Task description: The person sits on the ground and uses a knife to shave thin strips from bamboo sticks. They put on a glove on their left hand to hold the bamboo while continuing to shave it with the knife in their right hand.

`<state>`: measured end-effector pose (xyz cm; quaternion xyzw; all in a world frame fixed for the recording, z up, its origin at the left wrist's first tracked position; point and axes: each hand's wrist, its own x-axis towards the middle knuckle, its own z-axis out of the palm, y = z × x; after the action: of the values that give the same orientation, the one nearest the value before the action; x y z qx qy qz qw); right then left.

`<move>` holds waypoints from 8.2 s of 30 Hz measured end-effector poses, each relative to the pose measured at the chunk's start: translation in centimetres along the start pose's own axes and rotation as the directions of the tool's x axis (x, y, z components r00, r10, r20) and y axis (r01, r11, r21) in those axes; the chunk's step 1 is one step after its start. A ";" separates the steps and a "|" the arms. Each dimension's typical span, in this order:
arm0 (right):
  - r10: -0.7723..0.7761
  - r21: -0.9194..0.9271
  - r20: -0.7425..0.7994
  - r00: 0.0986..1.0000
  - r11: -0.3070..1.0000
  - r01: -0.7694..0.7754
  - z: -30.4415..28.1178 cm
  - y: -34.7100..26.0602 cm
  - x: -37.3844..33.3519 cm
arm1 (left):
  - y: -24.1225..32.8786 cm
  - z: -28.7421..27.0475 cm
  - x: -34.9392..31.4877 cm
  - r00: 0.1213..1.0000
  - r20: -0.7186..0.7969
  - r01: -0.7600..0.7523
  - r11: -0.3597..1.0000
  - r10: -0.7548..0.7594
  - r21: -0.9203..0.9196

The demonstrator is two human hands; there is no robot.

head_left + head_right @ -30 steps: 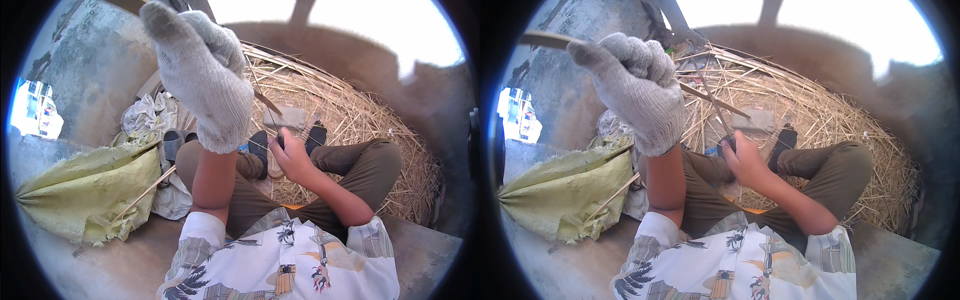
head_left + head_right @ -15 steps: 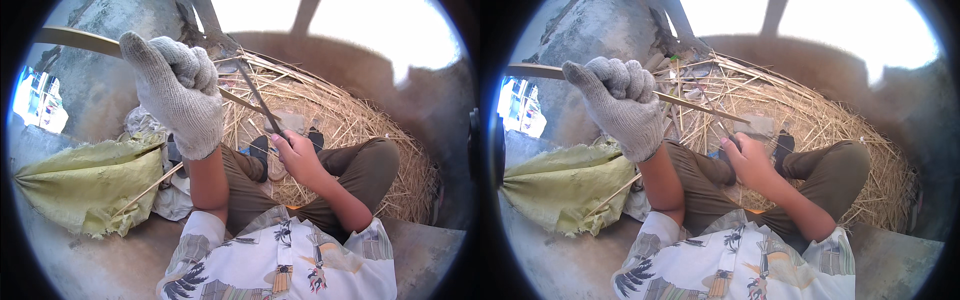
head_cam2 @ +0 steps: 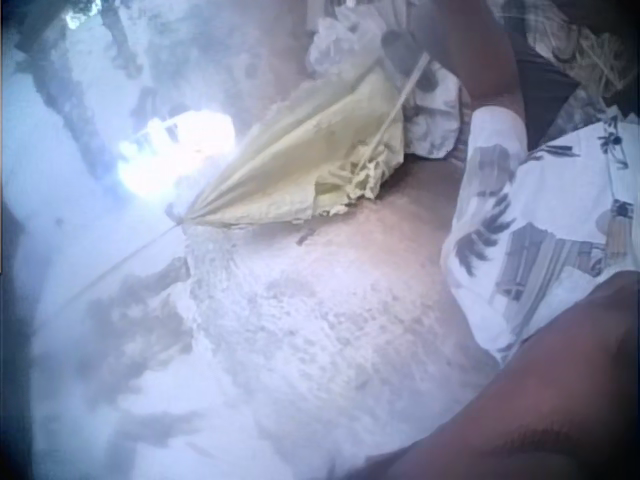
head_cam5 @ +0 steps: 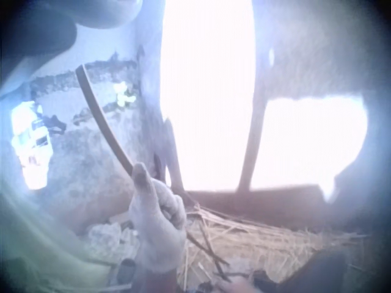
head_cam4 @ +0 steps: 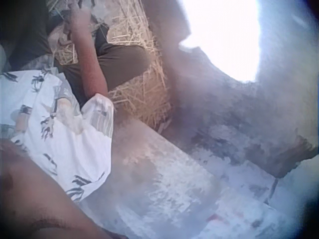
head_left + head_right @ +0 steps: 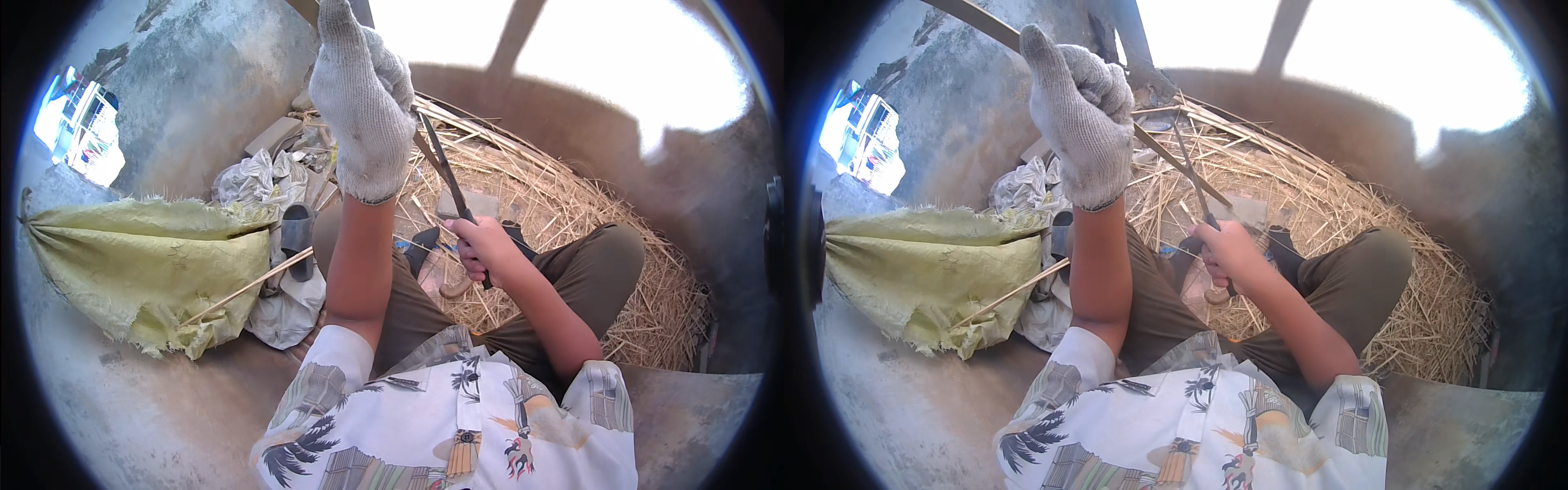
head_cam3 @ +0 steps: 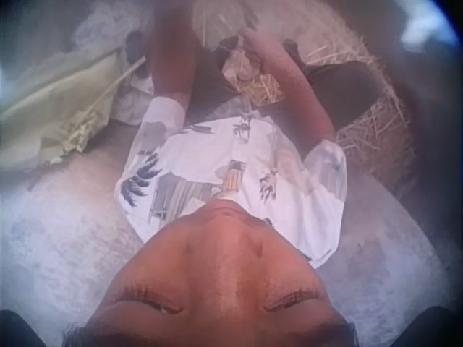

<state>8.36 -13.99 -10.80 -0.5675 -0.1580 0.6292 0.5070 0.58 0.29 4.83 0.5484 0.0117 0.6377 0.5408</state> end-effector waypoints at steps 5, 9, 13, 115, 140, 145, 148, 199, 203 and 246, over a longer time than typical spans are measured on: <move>0.036 0.268 0.273 0.961 0.957 -0.112 -1.7 -1.1 -0.5 | 0.1 0.2 -0.1 0.999 -0.037 0.023 1.000 -0.023 -0.006; 0.058 0.335 0.370 0.927 0.923 -0.191 -2.0 -0.6 0.0 | 0.4 -0.3 0.0 0.999 -0.022 0.038 0.997 -0.039 -0.060; 0.028 0.456 0.547 0.836 0.828 -0.326 -4.0 0.3 0.5 | 1.2 1.1 -1.1 0.999 -0.005 0.052 0.997 -0.053 -0.057; -0.655 -0.558 -0.234 0.718 0.696 0.452 -0.4 5.1 6.1 | 0.5 1.3 -1.3 0.990 0.118 0.103 0.979 -0.083 -0.174; -0.507 -0.677 -0.288 0.812 0.708 0.202 -3.0 5.6 7.1 | 9.7 -10.9 1.2 0.973 0.187 -0.022 0.864 0.134 -0.502; -0.637 -0.856 -0.416 0.649 0.515 -0.043 -7.6 6.9 9.4 | 16.2 -14.7 -2.8 0.950 0.024 -0.277 0.878 0.311 -0.390; -0.501 -0.739 -0.513 0.697 0.671 -0.061 -10.5 7.3 10.3 | 17.4 -16.2 -3.9 0.941 0.044 -0.284 0.853 0.336 -0.437; -0.800 -0.402 -0.319 0.509 0.600 0.691 -0.2 1.6 1.4 | -0.3 -5.8 1.5 0.871 0.479 0.378 0.773 -0.111 -0.509; -0.694 -0.646 -0.118 0.710 0.597 0.476 -2.0 8.2 7.5 | -0.4 -5.5 1.5 0.849 0.506 0.423 0.766 -0.149 -0.484; 0.060 0.619 -0.496 0.866 0.724 0.304 -15.6 3.6 9.4 | 17.2 -16.4 -3.1 0.958 -0.033 -0.270 0.859 0.285 -0.435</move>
<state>21.85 -13.73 -23.53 -0.4689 0.1762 0.4443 0.7428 -23.31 0.50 6.65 0.4198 -0.2189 0.6862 0.5522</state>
